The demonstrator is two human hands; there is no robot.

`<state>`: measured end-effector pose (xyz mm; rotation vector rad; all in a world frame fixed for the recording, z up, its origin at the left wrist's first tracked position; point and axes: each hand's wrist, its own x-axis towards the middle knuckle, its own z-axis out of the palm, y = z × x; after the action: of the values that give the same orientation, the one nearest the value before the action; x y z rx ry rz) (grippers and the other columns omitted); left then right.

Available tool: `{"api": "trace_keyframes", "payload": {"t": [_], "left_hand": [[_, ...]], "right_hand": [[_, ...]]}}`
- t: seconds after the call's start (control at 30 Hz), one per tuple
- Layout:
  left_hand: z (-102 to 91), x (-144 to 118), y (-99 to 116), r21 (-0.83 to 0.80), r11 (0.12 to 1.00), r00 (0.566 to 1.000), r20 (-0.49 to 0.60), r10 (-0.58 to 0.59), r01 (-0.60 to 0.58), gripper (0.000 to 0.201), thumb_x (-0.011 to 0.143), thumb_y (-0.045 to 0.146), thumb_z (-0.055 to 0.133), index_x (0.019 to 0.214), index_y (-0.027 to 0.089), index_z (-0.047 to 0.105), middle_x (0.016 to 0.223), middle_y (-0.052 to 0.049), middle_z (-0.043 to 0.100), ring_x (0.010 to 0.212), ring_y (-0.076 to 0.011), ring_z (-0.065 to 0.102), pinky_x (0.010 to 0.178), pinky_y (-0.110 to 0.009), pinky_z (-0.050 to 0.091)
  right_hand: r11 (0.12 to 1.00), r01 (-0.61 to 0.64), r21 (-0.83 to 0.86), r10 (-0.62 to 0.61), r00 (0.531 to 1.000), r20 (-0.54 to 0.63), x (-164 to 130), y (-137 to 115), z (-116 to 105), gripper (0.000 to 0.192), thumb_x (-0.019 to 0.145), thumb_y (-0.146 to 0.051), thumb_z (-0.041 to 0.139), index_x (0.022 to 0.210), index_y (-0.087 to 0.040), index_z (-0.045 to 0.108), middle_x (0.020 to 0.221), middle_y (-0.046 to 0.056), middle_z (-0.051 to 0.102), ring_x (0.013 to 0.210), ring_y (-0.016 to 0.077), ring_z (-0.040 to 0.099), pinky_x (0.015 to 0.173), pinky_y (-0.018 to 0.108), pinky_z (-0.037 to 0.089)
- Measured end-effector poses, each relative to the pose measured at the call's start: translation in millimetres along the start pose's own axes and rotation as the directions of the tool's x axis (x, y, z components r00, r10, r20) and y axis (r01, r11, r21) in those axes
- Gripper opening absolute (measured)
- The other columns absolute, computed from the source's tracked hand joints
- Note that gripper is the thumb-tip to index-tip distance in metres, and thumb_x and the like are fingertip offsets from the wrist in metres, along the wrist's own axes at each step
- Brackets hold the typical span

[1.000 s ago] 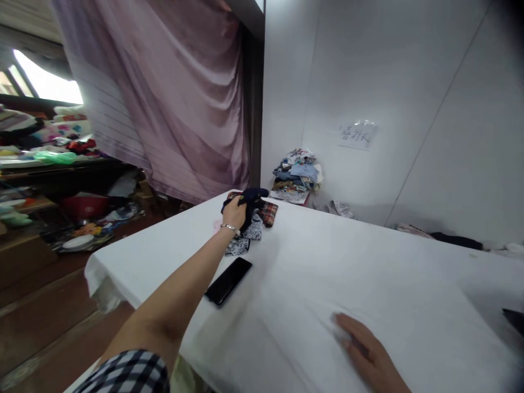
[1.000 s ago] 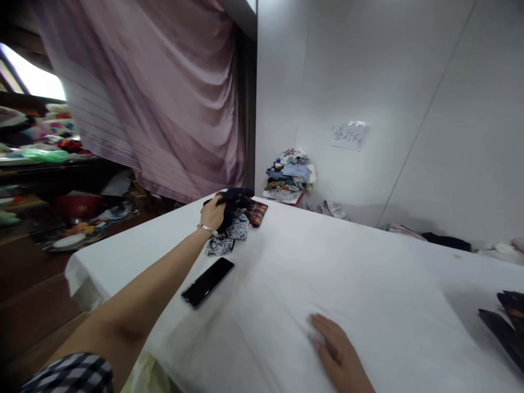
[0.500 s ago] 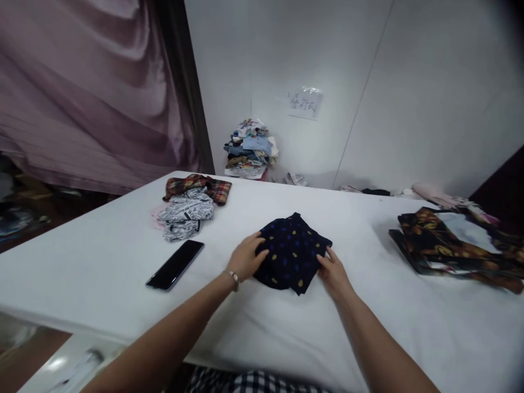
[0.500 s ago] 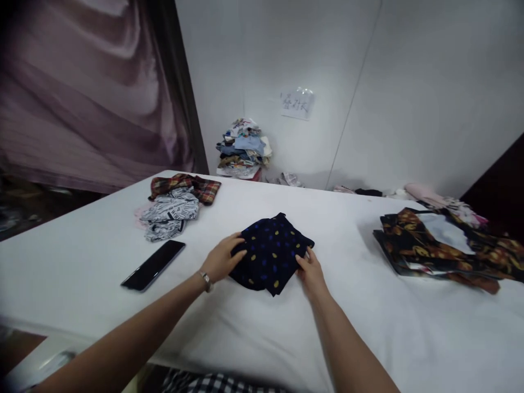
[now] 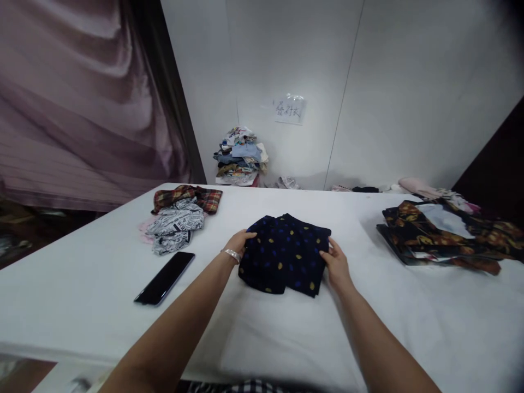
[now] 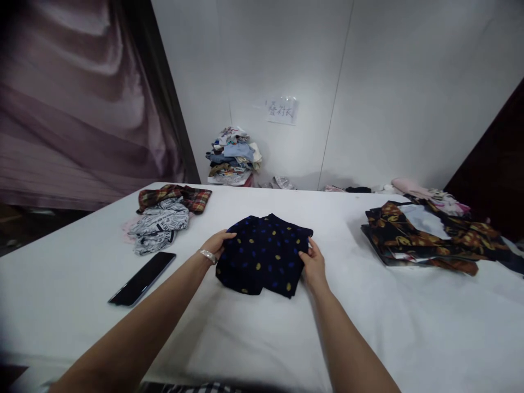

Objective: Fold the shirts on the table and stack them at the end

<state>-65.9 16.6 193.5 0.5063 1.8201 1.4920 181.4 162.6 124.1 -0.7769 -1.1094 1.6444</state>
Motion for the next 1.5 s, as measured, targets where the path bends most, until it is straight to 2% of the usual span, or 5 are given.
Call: {"api": "trace_keyframes", "payload": {"t": [0.23,0.5,0.7,0.97,1.5], "left_hand": [[-61.6,-21,29,-0.401,0.898,0.959,-0.273,0.070,-0.180,0.013,0.069,0.016,0.061,0.081,0.018,0.059,0.068,0.002,0.067,0.060,-0.0119,0.064,0.061,-0.023,0.055],[-94.6,-37,7,-0.526,0.847,0.920,-0.364,-0.144,-0.076,0.012,0.070,0.005,0.057,0.065,0.015,0.053,0.054,0.001,0.059,0.044,-0.0110,0.056,0.045,-0.021,0.048],[-28.0,-54,66,-0.559,0.786,0.964,-0.182,0.193,-0.263,0.010,0.070,0.016,0.067,0.078,0.015,0.060,0.070,0.001,0.065,0.065,-0.0123,0.063,0.070,-0.027,0.054],[58.7,-92,112,-0.132,0.682,0.624,0.309,0.718,-0.719,0.030,0.079,0.036,0.063,0.102,0.017,0.065,0.104,-0.006,0.070,0.101,-0.0192,0.063,0.095,-0.036,0.047],[60.9,19,-39,0.506,0.783,0.924,0.308,0.228,-0.362,0.073,0.076,0.054,0.060,0.135,0.015,0.044,0.136,-0.016,0.054,0.118,-0.0269,0.056,0.093,-0.034,0.048]], "right_hand": [[0.928,0.073,-0.364,-0.206,0.917,-0.342,40,-26,-63,0.057,0.065,-0.026,0.060,0.122,-0.020,0.057,0.095,0.003,0.067,0.089,0.0219,0.062,0.086,0.039,0.049],[0.491,0.461,-0.739,-0.508,0.841,0.187,3,-37,-27,0.044,0.080,-0.031,0.055,0.121,-0.018,0.060,0.143,0.011,0.043,0.135,0.0272,0.033,0.114,0.044,0.020],[0.635,0.568,-0.523,-0.119,0.741,0.661,-58,-15,74,0.095,0.063,-0.041,0.079,0.145,-0.027,0.034,0.151,0.008,0.033,0.139,0.0308,0.029,0.113,0.052,0.021],[0.980,0.177,-0.091,-0.154,0.964,0.215,-37,-31,120,0.044,0.077,-0.043,0.063,0.116,-0.022,0.062,0.117,0.003,0.066,0.118,0.0268,0.055,0.102,0.045,0.042],[0.939,-0.334,-0.079,0.343,0.925,0.161,-58,-65,-35,0.033,0.066,-0.053,0.070,0.080,-0.023,0.071,0.090,0.005,0.074,0.094,0.0280,0.065,0.087,0.047,0.050]]}}
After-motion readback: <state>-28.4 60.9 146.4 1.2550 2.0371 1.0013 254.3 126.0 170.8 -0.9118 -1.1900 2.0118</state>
